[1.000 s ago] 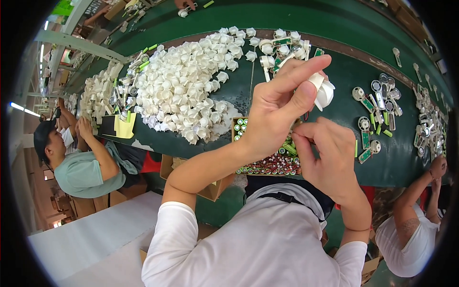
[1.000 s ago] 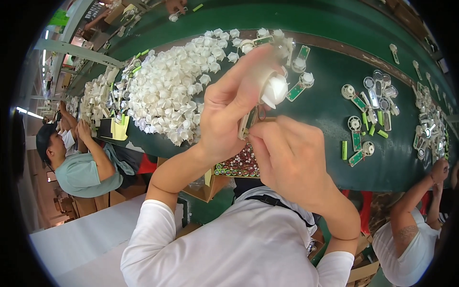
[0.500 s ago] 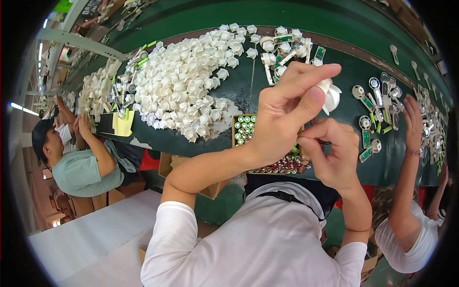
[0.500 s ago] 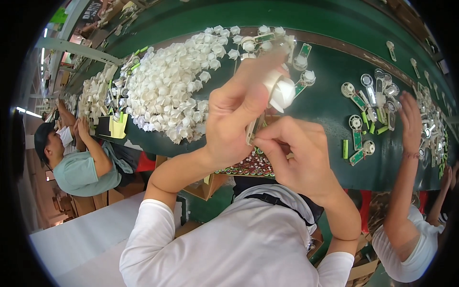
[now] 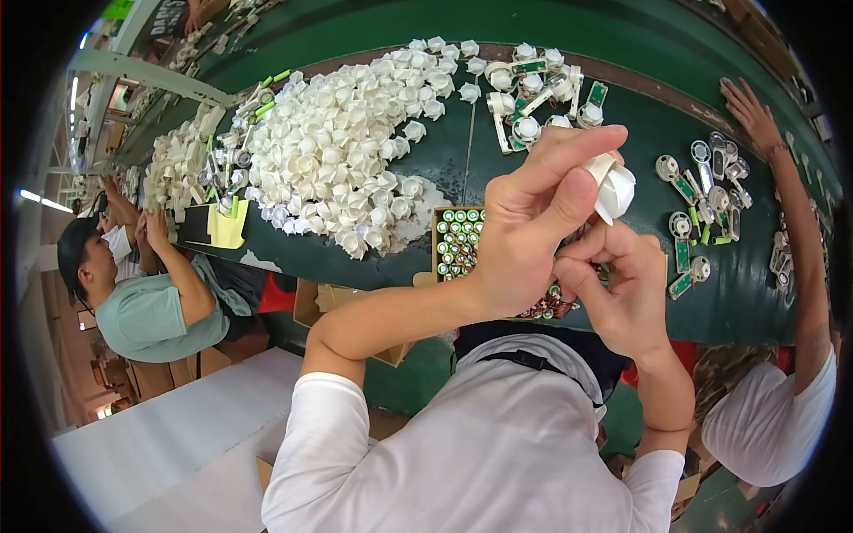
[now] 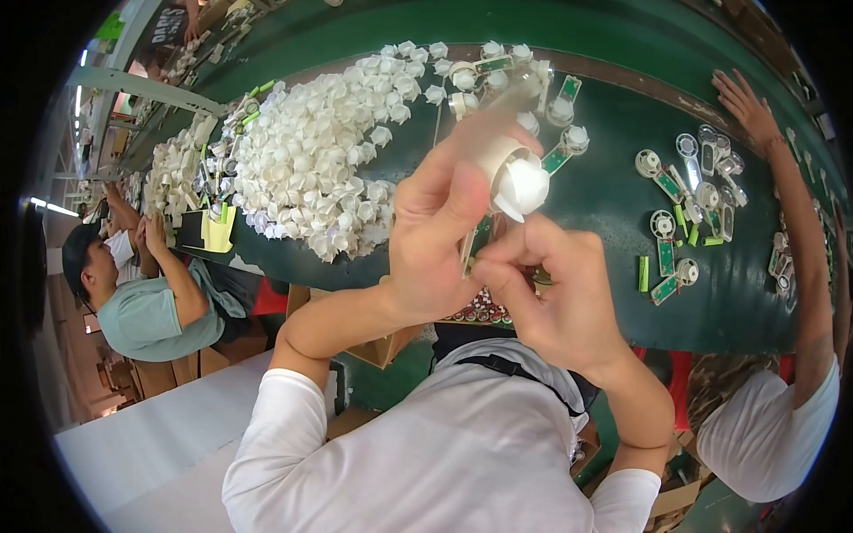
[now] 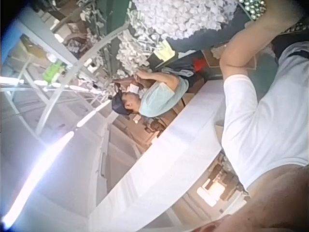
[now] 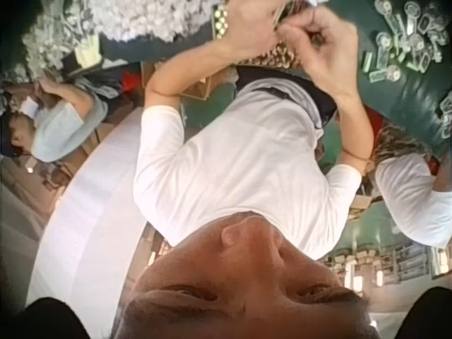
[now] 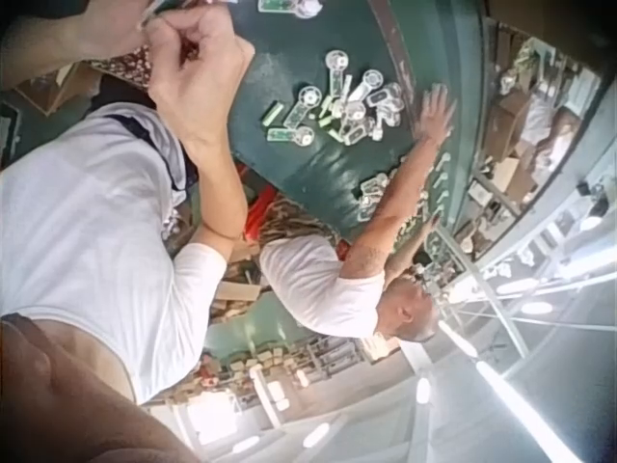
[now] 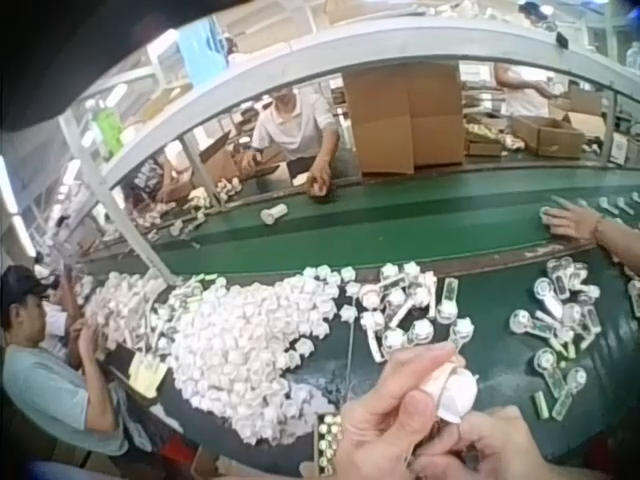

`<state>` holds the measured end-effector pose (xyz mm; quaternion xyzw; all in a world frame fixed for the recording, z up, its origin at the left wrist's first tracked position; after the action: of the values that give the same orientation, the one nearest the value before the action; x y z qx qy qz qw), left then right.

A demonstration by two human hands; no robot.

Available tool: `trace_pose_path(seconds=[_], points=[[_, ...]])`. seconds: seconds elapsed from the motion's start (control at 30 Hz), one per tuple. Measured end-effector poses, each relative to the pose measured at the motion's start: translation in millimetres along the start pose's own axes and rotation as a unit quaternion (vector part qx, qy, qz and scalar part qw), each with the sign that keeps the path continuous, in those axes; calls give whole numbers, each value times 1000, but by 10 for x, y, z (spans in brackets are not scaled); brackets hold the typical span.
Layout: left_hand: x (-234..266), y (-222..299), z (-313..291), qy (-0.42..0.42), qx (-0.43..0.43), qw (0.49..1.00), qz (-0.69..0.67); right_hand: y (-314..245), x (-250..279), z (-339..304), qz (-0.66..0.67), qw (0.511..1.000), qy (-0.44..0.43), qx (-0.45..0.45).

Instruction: The person assembles electronic component housings and PCB components by hand, adding plastic buttons and springs from storage bins into the housings.

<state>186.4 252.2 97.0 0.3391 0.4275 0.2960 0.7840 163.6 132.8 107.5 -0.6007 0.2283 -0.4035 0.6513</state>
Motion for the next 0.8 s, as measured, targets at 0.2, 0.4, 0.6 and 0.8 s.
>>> trace_pose_path(seconds=[0.2, 0.4, 0.6, 0.8], points=[[150, -100, 104, -18, 18, 989, 144, 175, 22, 52, 89, 984, 35, -147], [848, -265, 1328, 155, -58, 977, 131, 253, 373, 21, -346, 895, 278, 32], [2477, -57, 2507, 273, -65, 944, 172, 728, 2, 113, -183, 982, 12, -50], [2142, -492, 1783, -10, 221, 758, 613, 912, -76, 66, -261, 965, -36, 3]])
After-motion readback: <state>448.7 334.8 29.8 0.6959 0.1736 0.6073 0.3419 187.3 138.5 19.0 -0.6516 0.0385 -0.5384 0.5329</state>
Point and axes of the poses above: each hand's wrist, its own z-axis towards the middle knuckle, its own x-axis out of the back of the hand, y = z × x, the point moved 4 cm from there along z, towards the middle knuckle, and after that the axes turned 12 degrees about -y, right-handed, at the moved point
